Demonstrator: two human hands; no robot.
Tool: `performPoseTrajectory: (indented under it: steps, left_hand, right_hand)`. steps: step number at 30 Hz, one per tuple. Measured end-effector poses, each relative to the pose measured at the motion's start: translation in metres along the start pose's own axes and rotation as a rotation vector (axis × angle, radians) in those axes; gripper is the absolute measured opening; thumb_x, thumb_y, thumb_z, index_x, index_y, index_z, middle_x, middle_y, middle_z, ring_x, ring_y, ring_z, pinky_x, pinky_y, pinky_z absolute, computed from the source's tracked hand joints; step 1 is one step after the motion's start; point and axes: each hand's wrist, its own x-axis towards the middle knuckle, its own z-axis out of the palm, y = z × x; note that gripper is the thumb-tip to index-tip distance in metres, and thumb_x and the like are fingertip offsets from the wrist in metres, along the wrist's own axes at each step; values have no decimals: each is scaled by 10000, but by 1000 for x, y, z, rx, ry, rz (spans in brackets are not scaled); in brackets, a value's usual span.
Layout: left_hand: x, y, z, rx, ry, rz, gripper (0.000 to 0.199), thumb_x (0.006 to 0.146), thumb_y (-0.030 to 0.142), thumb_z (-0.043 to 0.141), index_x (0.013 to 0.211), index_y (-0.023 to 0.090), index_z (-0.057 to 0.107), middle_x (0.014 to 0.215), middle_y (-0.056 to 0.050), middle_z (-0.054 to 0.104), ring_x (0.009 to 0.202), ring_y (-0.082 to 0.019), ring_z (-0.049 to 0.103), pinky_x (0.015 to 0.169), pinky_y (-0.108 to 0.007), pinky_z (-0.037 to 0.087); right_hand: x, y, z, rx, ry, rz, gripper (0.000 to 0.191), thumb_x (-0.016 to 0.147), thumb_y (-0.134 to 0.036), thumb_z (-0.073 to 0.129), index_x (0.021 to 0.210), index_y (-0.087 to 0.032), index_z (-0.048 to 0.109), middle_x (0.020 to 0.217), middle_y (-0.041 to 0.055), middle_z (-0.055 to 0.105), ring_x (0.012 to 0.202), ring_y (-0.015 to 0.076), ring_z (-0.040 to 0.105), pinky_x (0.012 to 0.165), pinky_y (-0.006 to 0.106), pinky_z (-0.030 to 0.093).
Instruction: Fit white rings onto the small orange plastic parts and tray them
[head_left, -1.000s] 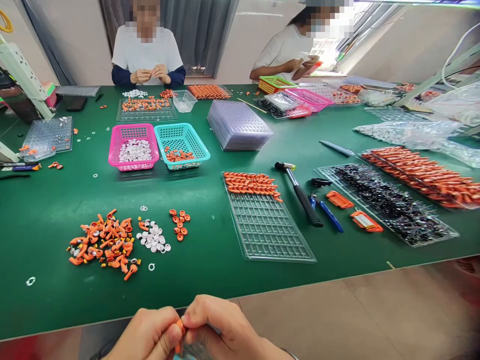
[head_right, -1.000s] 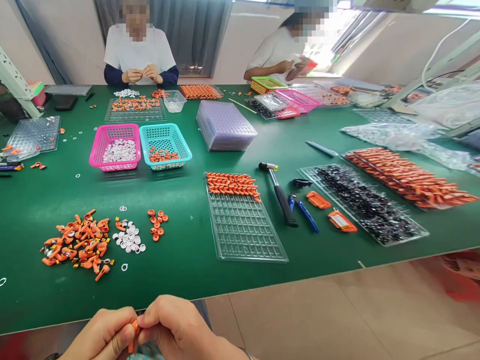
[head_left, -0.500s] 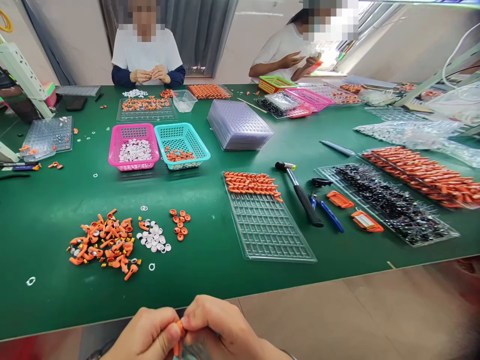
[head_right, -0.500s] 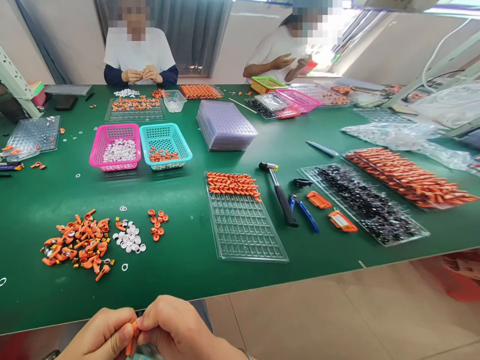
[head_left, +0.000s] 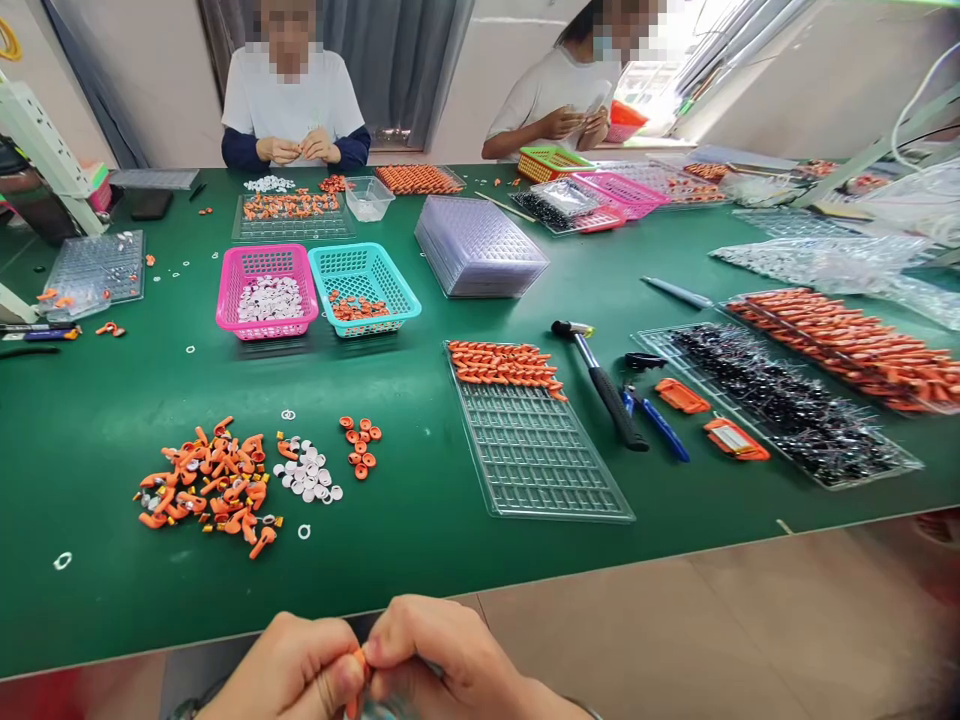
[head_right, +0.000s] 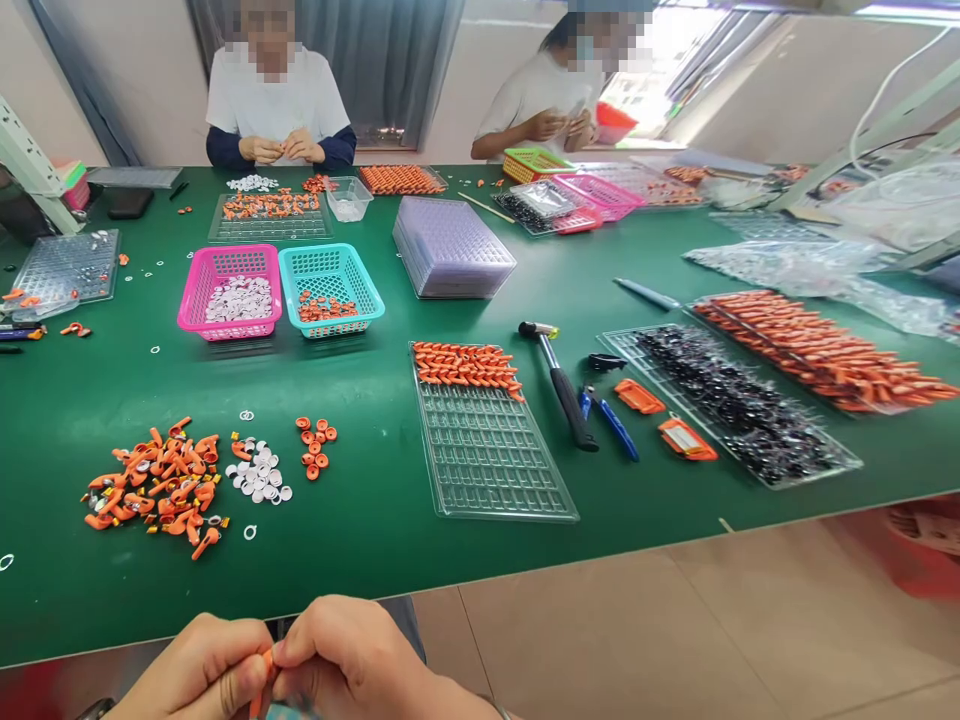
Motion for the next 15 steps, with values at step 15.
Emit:
performPoseTrajectory:
  steps: [15]
  left_hand:
    - [4, -6, 0, -380, -121, -180, 686, 643, 900, 470, 621, 215, 500, 335, 118, 292, 301, -76, 225, 343, -206, 128]
  right_hand:
    - [4, -4, -8, 49, -52, 11, 165, 931, -195, 601, 769, -184, 634, 648, 44, 764, 594, 117, 723, 609, 153, 532]
